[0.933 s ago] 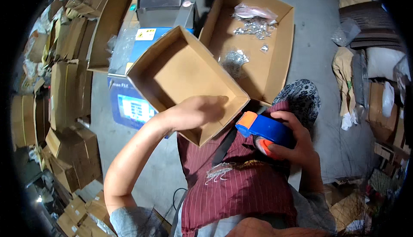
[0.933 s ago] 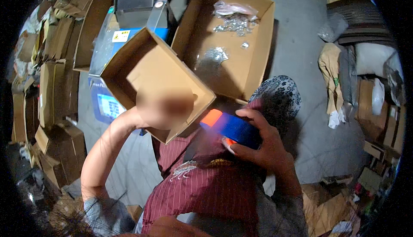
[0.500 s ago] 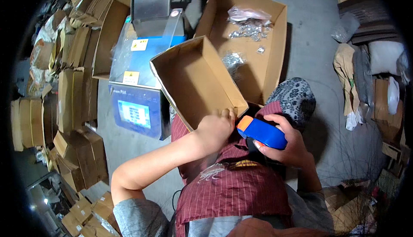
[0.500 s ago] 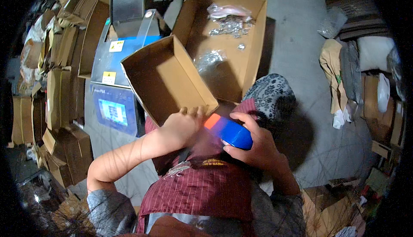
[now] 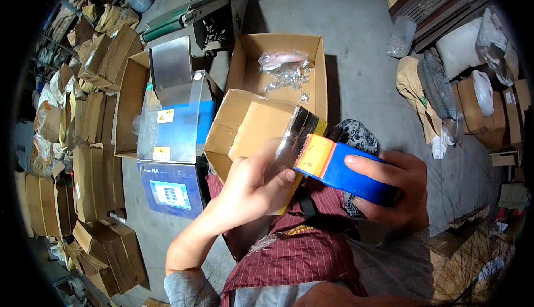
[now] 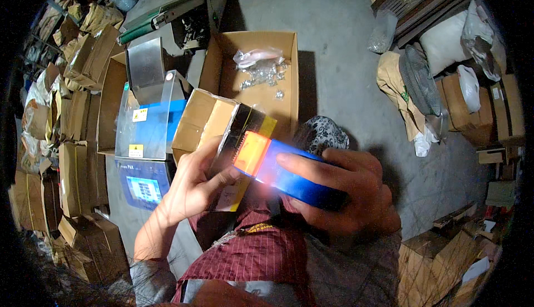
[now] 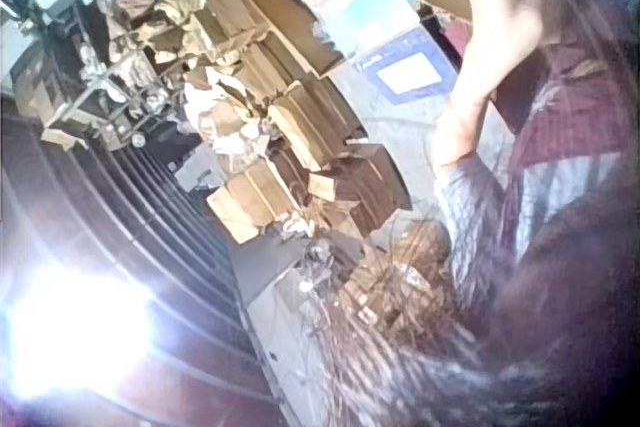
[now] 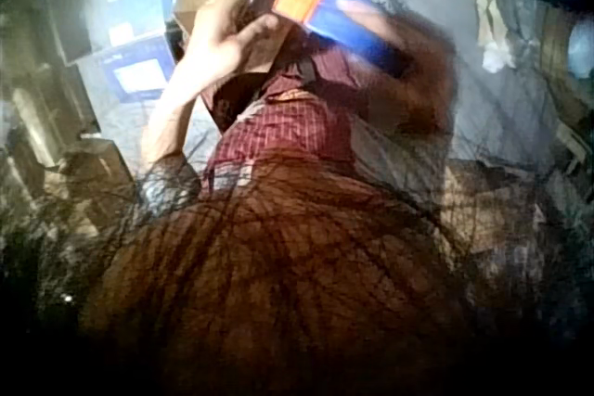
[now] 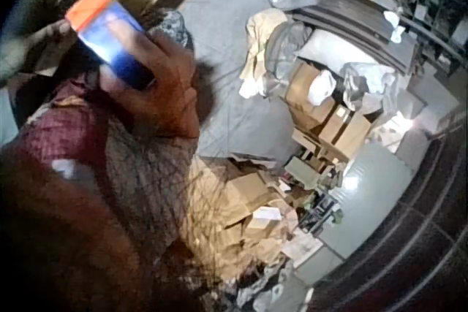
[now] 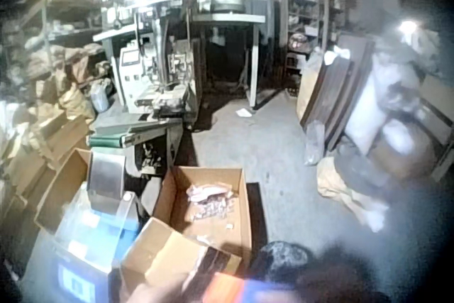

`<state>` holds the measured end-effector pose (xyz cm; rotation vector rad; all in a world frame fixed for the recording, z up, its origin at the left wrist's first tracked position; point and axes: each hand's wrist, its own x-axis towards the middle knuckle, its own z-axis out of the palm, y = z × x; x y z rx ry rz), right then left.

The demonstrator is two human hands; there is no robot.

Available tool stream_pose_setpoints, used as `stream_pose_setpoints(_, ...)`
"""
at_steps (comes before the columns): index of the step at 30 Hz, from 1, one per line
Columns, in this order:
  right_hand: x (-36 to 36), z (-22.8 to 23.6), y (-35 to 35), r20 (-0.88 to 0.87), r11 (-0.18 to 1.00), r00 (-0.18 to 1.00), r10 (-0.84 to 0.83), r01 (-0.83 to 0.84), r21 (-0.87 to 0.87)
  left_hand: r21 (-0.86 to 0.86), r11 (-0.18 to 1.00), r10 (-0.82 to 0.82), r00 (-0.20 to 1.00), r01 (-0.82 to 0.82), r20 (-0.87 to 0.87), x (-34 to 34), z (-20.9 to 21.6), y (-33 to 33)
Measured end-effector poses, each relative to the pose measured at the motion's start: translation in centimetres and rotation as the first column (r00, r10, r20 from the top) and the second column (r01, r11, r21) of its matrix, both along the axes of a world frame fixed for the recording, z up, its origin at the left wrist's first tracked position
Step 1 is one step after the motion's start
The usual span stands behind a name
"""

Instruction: The person sits on the floor and uses a handheld tape dispenser to seal small cardboard boxes. They repeatedly apply tape to the box flaps, fold the flaps closed, and place the sealed boxes into a larger container.

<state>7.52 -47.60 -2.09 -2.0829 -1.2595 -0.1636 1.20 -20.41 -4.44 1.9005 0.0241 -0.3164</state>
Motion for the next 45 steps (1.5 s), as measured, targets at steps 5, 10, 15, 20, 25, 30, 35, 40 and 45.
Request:
stream_pose_setpoints(5, 0.4, 2.0, 0.1, -0.060, 0.994, 0.998, -0.012, 0.005, -0.113, -0.350, 0.933, 0.073, 0.996, -0.084, -0.043, -1.1, -1.6, 0.3)
stream_pose_setpoints(10, 1.0, 2.2, -0.6, -0.051, 0.995, 0.997, 0.055, -0.059, -0.075, -0.597, 0.793, 0.072, 0.992, -0.117, -0.099, -1.5, -1.2, -0.1)
stream_pose_setpoints(15, 0.8, 2.0, -1.2, -0.028, 0.990, 0.993, 0.114, -0.116, -0.078, -0.588, 0.801, 0.148, 0.989, -0.110, 0.018, -1.7, -2.9, -1.0)
stream_pose_setpoints(20, 1.3, 1.5, -2.1, 0.018, 0.974, 0.976, 0.219, -0.217, -0.069, -0.579, 0.810, 0.166, 0.983, -0.094, 0.073, -1.6, -3.6, -1.1)
stream_pose_setpoints(25, 1.4, 1.2, -2.0, -0.016, 0.975, 0.976, 0.218, -0.219, -0.046, -0.539, 0.831, 0.198, 0.978, -0.135, 0.060, -2.3, -4.1, -0.9)
stream_pose_setpoints(30, 1.4, 1.2, -1.9, -0.077, 0.965, 0.964, 0.253, -0.257, -0.043, -0.473, 0.872, 0.197, 0.975, -0.129, 0.098, -3.0, -4.7, -0.5)
stream_pose_setpoints(35, 1.3, 2.4, 0.7, -0.150, 0.965, 0.961, 0.231, -0.246, -0.087, -0.359, 0.918, 0.216, 0.971, -0.166, 0.103, -3.5, -4.2, -0.6)
stream_pose_setpoints(40, 1.5, 1.8, 1.5, -0.233, 0.954, 0.930, 0.286, -0.299, -0.023, -0.116, 0.988, 0.124, 0.970, -0.101, 0.210, -3.9, -3.4, -0.4)
stream_pose_setpoints(45, 0.3, 4.9, 0.5, -0.255, 0.967, 0.959, 0.126, -0.176, -0.183, -0.072, 0.996, -0.046, 0.998, 0.049, 0.044, -2.2, -1.1, -0.9)
